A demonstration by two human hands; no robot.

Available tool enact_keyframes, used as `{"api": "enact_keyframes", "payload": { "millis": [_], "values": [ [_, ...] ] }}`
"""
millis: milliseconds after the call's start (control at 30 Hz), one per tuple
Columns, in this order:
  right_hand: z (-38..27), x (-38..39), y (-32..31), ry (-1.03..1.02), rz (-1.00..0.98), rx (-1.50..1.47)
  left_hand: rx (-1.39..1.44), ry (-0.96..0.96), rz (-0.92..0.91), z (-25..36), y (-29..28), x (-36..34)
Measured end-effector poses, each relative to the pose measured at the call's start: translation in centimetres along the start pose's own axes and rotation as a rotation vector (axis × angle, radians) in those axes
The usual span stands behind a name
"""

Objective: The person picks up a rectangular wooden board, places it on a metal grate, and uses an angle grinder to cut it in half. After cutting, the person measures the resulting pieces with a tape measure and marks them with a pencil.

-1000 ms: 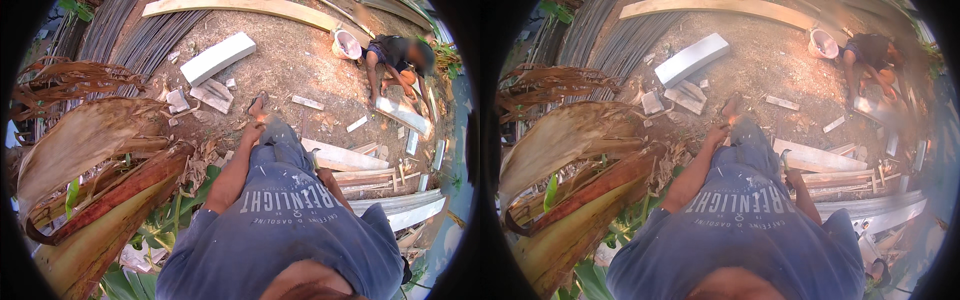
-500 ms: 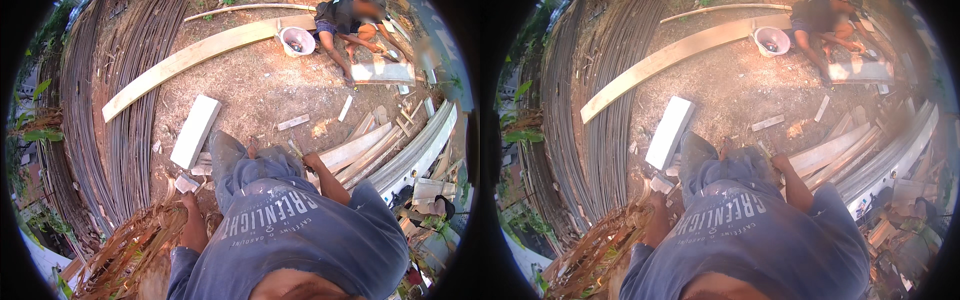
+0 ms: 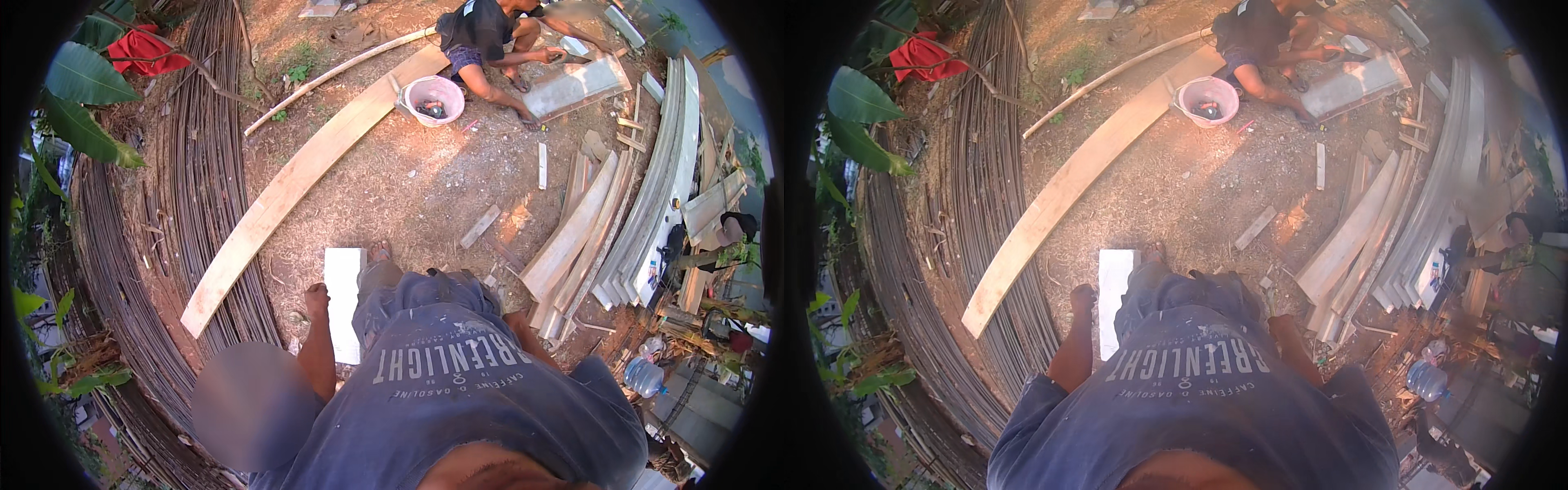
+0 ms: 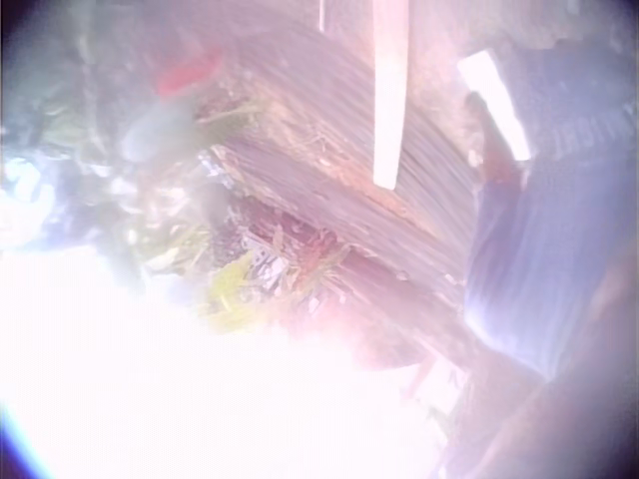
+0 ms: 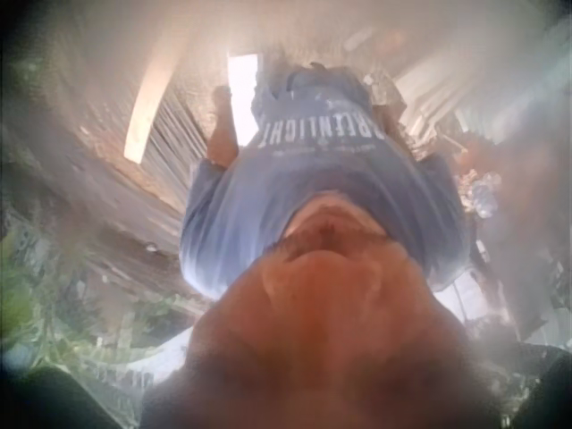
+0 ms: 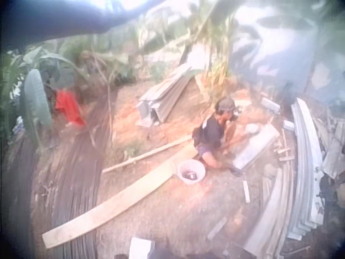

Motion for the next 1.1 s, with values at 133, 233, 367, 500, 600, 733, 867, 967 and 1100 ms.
{"api": "enact_keyframes", "payload": {
  "millis": [133, 233, 367, 500, 600, 733, 867, 967, 1100],
  "values": [
    [18.2, -7.6, 4.2, 0.036, -0.073, 0.076, 0.128, 0.090, 0.048, 8.7, 1.3, -4.6],
    [9.2, -1.0, 8.9, 0.098, -0.088, -0.042, -0.172, 0.199, 0.072, 12.7, -3.4, -7.5],
    [-0.2, 3.8, 6.8, 0.149, -0.067, -0.131, -0.306, 0.129, 0.045, 8.7, -1.2, -13.1],
    [-5.9, 5.2, 4.6, 0.200, -0.008, -0.202, -0.274, 0.053, -0.202, 10.8, 6.3, -11.2],
    [-9.1, 4.6, 4.6, 0.222, 0.000, -0.232, -0.238, 0.072, -0.315, 16.5, 9.3, -7.9],
    [-14.0, 2.3, 5.6, 0.221, -0.026, -0.247, -0.311, 0.306, -0.306, 21.2, 9.4, -10.1],
    [-19.3, 1.6, 4.5, 0.266, -0.006, -0.304, -0.155, 0.067, -0.254, 27.7, 7.0, -12.4],
    [-25.6, 2.6, 1.4, 0.313, 0.069, -0.372, -0.050, 0.064, -0.154, 30.6, 5.0, -17.2],
    [-30.7, 0.3, -2.3, 0.254, 0.253, -0.494, -0.069, 0.024, -0.106, 33.0, 3.9, -20.9]
  ]
}}
Point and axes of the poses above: each hand's wrist, its own x-axis away from the middle knuckle, its own y-axis out of the palm, z = x × y, the point moved 6 cm from there along -x, towards the middle knuckle, and after that the axes turned 5 degrees about z, right-handed, at the moved point
